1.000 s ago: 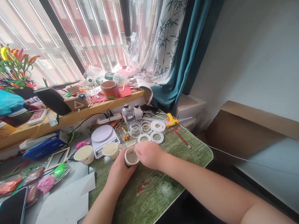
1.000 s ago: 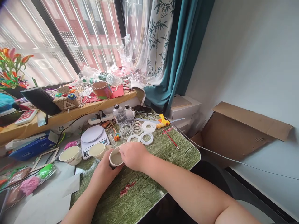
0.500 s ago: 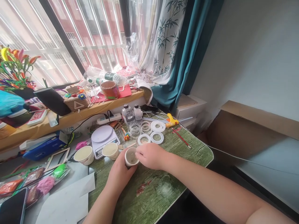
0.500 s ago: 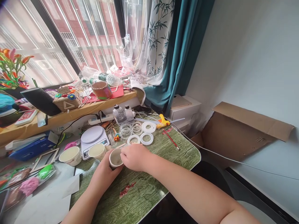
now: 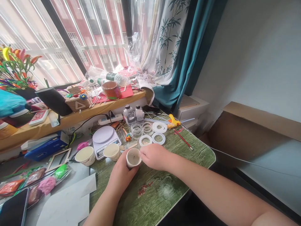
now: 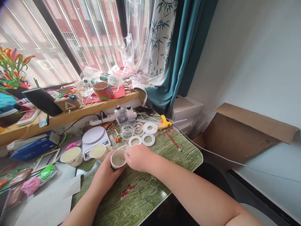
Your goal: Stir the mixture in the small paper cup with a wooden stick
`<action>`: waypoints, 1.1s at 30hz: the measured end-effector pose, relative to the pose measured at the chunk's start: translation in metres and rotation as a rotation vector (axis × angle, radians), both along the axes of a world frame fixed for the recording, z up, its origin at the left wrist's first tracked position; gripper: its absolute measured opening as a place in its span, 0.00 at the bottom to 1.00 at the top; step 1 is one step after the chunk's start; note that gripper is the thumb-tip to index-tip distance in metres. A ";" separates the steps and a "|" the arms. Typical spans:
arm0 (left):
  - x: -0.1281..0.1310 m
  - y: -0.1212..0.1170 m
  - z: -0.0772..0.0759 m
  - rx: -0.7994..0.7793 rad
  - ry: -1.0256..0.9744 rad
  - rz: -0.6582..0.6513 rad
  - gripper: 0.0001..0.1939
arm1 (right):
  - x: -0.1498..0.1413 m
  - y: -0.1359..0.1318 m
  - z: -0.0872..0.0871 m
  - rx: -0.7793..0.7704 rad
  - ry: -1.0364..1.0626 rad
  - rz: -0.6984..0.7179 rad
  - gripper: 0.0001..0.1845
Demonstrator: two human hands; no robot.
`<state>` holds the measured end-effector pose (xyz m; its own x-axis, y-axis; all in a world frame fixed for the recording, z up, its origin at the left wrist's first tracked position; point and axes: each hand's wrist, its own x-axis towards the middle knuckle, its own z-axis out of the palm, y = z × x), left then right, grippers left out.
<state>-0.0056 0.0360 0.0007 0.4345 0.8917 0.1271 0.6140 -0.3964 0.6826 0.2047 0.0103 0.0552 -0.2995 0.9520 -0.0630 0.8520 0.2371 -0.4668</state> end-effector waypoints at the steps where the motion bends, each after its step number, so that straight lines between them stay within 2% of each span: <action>1: 0.000 0.000 0.000 -0.003 -0.003 -0.006 0.27 | -0.001 0.000 0.000 -0.015 0.032 0.011 0.17; 5: 0.000 0.000 0.000 0.001 -0.003 -0.011 0.27 | -0.002 0.001 0.002 0.021 0.064 -0.068 0.18; 8: 0.000 0.000 0.000 -0.004 -0.007 -0.021 0.27 | -0.001 0.001 0.003 -0.010 0.061 -0.014 0.18; 12: 0.000 0.000 0.000 0.007 -0.002 -0.021 0.27 | 0.000 0.002 0.003 0.024 0.018 -0.064 0.17; 16: -0.001 0.001 -0.002 0.024 -0.014 -0.031 0.28 | 0.000 0.004 0.004 -0.018 0.024 -0.008 0.18; 21: 0.000 0.001 -0.001 0.011 -0.004 -0.016 0.28 | -0.001 0.004 0.004 -0.034 0.063 -0.008 0.18; 24: 0.001 0.000 0.002 0.012 0.002 -0.007 0.27 | 0.001 0.005 0.003 -0.017 0.085 -0.058 0.18; 29: 0.001 -0.001 0.003 0.013 -0.015 -0.010 0.26 | 0.003 0.006 0.002 -0.046 0.186 -0.030 0.18; 31: 0.001 0.000 0.002 0.024 -0.018 -0.011 0.27 | 0.003 0.006 0.002 -0.015 0.168 -0.081 0.18; 33: 0.001 0.000 0.001 0.029 -0.021 -0.008 0.27 | 0.003 0.006 0.003 -0.043 0.132 -0.062 0.19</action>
